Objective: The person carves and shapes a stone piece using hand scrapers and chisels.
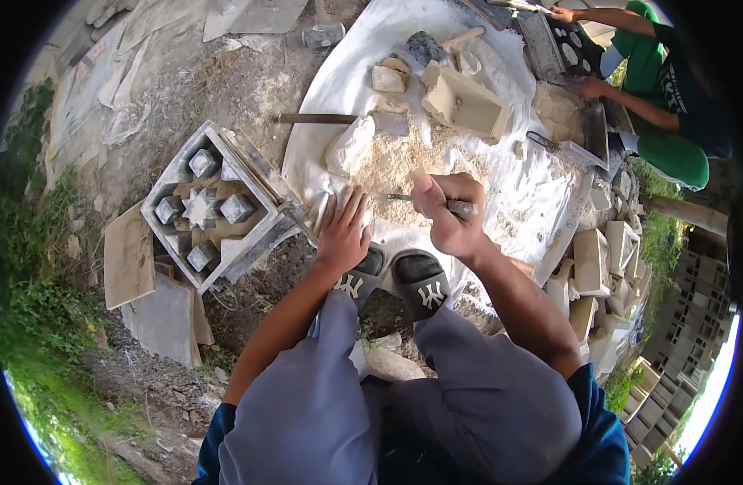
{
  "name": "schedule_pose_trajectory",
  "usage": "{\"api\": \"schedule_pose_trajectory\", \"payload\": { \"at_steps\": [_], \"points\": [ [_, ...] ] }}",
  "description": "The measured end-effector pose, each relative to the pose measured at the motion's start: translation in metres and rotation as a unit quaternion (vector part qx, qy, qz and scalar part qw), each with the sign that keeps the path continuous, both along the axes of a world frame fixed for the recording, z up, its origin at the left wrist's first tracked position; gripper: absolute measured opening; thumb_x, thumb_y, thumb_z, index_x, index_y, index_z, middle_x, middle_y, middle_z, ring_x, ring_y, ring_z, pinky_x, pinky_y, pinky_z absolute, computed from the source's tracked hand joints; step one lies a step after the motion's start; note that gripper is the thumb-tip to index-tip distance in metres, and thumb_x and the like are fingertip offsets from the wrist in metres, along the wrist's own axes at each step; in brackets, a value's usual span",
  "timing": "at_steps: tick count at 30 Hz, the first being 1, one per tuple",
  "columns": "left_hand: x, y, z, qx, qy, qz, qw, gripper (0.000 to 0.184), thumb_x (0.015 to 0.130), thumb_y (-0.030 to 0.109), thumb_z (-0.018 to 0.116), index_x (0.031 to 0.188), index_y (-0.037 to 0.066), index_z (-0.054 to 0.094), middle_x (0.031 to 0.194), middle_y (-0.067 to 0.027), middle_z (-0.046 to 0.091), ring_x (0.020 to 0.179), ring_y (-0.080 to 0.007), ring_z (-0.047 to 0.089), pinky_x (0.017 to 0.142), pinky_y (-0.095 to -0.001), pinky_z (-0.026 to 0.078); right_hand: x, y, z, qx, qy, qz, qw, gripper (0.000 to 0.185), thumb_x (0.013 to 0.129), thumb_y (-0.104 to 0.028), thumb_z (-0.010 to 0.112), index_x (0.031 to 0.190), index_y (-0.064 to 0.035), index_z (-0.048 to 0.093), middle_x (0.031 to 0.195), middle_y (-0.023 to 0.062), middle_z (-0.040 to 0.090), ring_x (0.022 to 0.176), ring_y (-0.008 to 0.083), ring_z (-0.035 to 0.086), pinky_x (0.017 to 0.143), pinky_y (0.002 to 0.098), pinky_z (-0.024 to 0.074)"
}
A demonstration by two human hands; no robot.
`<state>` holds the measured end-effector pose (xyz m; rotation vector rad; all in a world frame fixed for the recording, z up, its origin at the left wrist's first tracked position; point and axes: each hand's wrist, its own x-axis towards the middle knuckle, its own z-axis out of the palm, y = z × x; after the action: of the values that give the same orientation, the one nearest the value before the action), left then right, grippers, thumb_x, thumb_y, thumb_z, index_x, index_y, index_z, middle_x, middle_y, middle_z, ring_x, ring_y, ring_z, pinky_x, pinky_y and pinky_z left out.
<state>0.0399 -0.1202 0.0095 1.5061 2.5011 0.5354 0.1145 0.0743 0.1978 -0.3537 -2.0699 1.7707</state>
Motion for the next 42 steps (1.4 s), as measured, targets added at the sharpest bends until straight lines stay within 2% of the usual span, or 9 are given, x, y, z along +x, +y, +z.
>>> {"api": "schedule_pose_trajectory", "payload": {
  "at_steps": [7, 9, 21, 26, 29, 35, 37, 40, 42],
  "points": [
    [0.000, 0.001, 0.002, 0.000, 0.003, -0.001, 1.000, 0.071, 0.096, 0.029, 0.060, 0.157, -0.001, 0.043, 0.169, -0.0138, 0.035, 0.160, -0.0300, 0.025, 0.132, -0.0512, 0.016, 0.020, 0.016, -0.011, 0.009, 0.034, 0.009, 0.999, 0.050, 0.106, -0.010, 0.062, 0.060, -0.0004, 0.045, 0.052, 0.0071, 0.034, 0.046, 0.0173, 0.030, 0.046, 0.0362, 0.0253],
    [0.001, -0.002, -0.001, -0.005, 0.015, -0.010, 1.000, 0.070, 0.096, 0.029, 0.059, 0.157, -0.001, 0.044, 0.168, -0.0141, 0.036, 0.160, -0.0305, 0.026, 0.132, -0.0513, 0.016, 0.038, 0.015, 0.000, 0.038, 0.106, 0.028, 0.993, 0.051, 0.110, -0.008, 0.050, 0.061, 0.0004, 0.041, 0.051, 0.0025, 0.041, 0.044, 0.0150, 0.035, 0.046, 0.0341, 0.0294],
    [0.002, 0.000, -0.004, 0.000, 0.020, -0.006, 1.000, 0.069, 0.096, 0.027, 0.058, 0.157, -0.001, 0.044, 0.167, -0.0148, 0.037, 0.160, -0.0304, 0.026, 0.132, -0.0512, 0.016, 0.059, 0.016, -0.031, 0.017, 0.070, 0.030, 0.997, 0.052, 0.111, -0.013, 0.051, 0.062, -0.0004, 0.038, 0.053, 0.0028, 0.037, 0.045, 0.0159, 0.031, 0.046, 0.0349, 0.0268],
    [0.004, -0.003, -0.003, 0.000, 0.021, -0.010, 1.000, 0.068, 0.096, 0.025, 0.058, 0.156, -0.001, 0.044, 0.167, -0.0153, 0.038, 0.159, -0.0307, 0.028, 0.131, -0.0511, 0.019, 0.066, 0.012, 0.005, 0.041, 0.108, 0.043, 0.992, 0.051, 0.110, -0.019, 0.054, 0.064, 0.0011, 0.044, 0.054, 0.0065, 0.041, 0.045, 0.0197, 0.040, 0.046, 0.0355, 0.0328],
    [0.002, 0.001, -0.003, 0.003, 0.031, -0.006, 0.999, 0.067, 0.096, 0.025, 0.058, 0.156, -0.002, 0.045, 0.167, -0.0151, 0.038, 0.158, -0.0306, 0.029, 0.131, -0.0510, 0.019, 0.069, 0.018, -0.033, 0.094, 0.040, 0.044, 0.994, 0.051, 0.109, -0.019, 0.056, 0.064, 0.0020, 0.043, 0.053, 0.0075, 0.041, 0.044, 0.0208, 0.042, 0.045, 0.0360, 0.0330],
    [0.002, 0.000, 0.001, 0.008, 0.025, -0.005, 1.000, 0.066, 0.096, 0.025, 0.059, 0.155, -0.002, 0.047, 0.166, -0.0149, 0.039, 0.158, -0.0307, 0.029, 0.131, -0.0509, 0.019, 0.065, 0.007, -0.010, -0.012, 0.144, 0.022, 0.989, 0.046, 0.102, -0.008, 0.061, 0.061, -0.0013, 0.043, 0.052, 0.0082, 0.034, 0.043, 0.0236, 0.031, 0.046, 0.0405, 0.0244],
    [0.002, 0.003, 0.003, 0.008, 0.021, -0.002, 1.000, 0.064, 0.097, 0.025, 0.059, 0.154, -0.002, 0.047, 0.166, -0.0152, 0.039, 0.158, -0.0307, 0.029, 0.131, -0.0511, 0.018, 0.070, 0.012, -0.035, 0.027, 0.074, 0.039, 0.996, 0.045, 0.103, -0.010, 0.062, 0.061, -0.0003, 0.047, 0.052, 0.0072, 0.036, 0.042, 0.0228, 0.034, 0.046, 0.0397, 0.0254],
    [0.009, 0.001, 0.009, 0.044, 0.026, -0.041, 0.998, 0.060, 0.100, 0.027, 0.058, 0.152, -0.002, 0.051, 0.162, -0.0167, 0.045, 0.155, -0.0331, 0.036, 0.130, -0.0508, 0.022, 0.066, 0.013, -0.023, 0.022, 0.091, 0.027, 0.995, 0.047, 0.104, -0.012, 0.063, 0.061, -0.0013, 0.046, 0.052, 0.0070, 0.036, 0.042, 0.0226, 0.034, 0.046, 0.0394, 0.0256],
    [0.030, -0.003, 0.012, 0.084, -0.077, -0.085, 0.990, 0.055, 0.103, 0.031, 0.059, 0.146, -0.003, 0.057, 0.155, -0.0190, 0.053, 0.148, -0.0360, 0.046, 0.128, -0.0482, 0.029, 0.065, 0.005, -0.007, -0.015, 0.130, 0.014, 0.991, 0.048, 0.104, -0.011, 0.061, 0.061, -0.0023, 0.042, 0.053, 0.0081, 0.035, 0.043, 0.0231, 0.034, 0.046, 0.0394, 0.0252]
  ]
}}
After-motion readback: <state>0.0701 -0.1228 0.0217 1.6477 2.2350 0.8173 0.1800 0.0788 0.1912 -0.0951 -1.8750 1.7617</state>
